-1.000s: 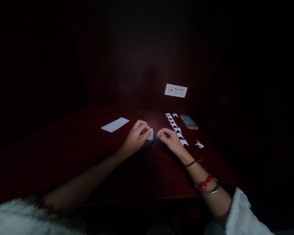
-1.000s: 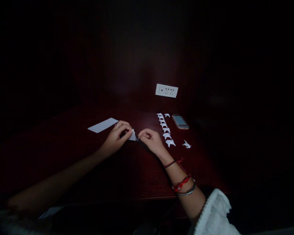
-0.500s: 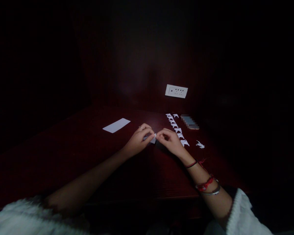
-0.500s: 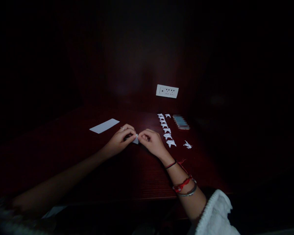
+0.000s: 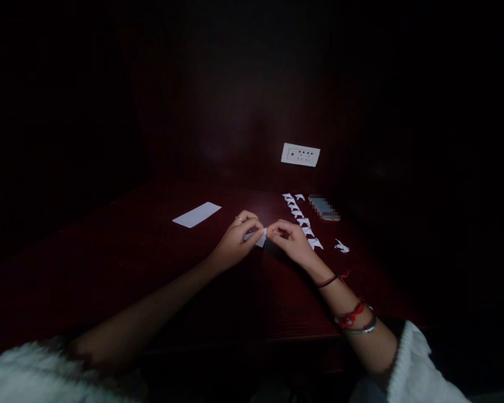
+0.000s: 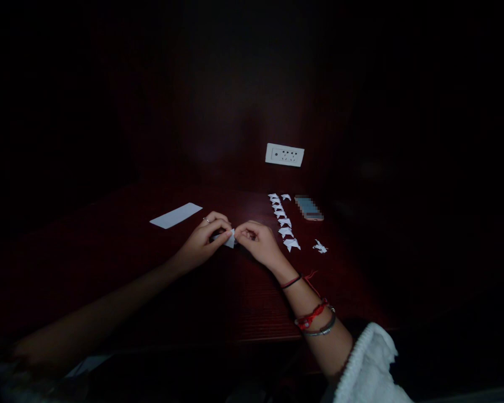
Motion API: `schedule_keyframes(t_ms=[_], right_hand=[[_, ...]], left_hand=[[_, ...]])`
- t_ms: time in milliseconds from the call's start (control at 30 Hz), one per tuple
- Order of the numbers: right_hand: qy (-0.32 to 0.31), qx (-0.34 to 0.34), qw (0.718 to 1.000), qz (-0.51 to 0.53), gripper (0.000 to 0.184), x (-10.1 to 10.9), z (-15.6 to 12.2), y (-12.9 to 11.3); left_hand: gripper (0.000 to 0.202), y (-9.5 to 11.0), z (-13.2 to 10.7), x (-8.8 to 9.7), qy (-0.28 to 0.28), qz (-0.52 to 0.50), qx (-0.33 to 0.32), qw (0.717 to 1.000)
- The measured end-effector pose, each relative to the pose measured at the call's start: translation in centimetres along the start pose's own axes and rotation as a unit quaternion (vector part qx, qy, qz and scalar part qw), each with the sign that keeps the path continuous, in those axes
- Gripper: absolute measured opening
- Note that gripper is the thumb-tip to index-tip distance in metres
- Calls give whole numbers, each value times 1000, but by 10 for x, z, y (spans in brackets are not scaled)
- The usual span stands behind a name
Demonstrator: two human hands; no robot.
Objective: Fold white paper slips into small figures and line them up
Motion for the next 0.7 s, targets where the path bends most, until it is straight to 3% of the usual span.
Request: schedule_keyframes(t_ms=[167,433,700], right_hand=[[8,-25,1000,14,11,0,0,1],[21,-76,989,121,11,-4,-1,7],[29,-86,984,154,10,-4,-2,8]], left_hand=[[9,1,0,0,7,-14,6,1000],[10,-1,0,0,20,-29,28,999],[12,-7,2,-6,0,-99,53,994]])
Point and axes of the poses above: each hand's wrist, its own z-axis towards the middle knuckle, its own x-axis out of the back of the hand, y = z × x, the point moved 6 cm from there along z, towards the middle knuckle, and after that the axes turned 4 degrees about y, right-handed, at the moved point
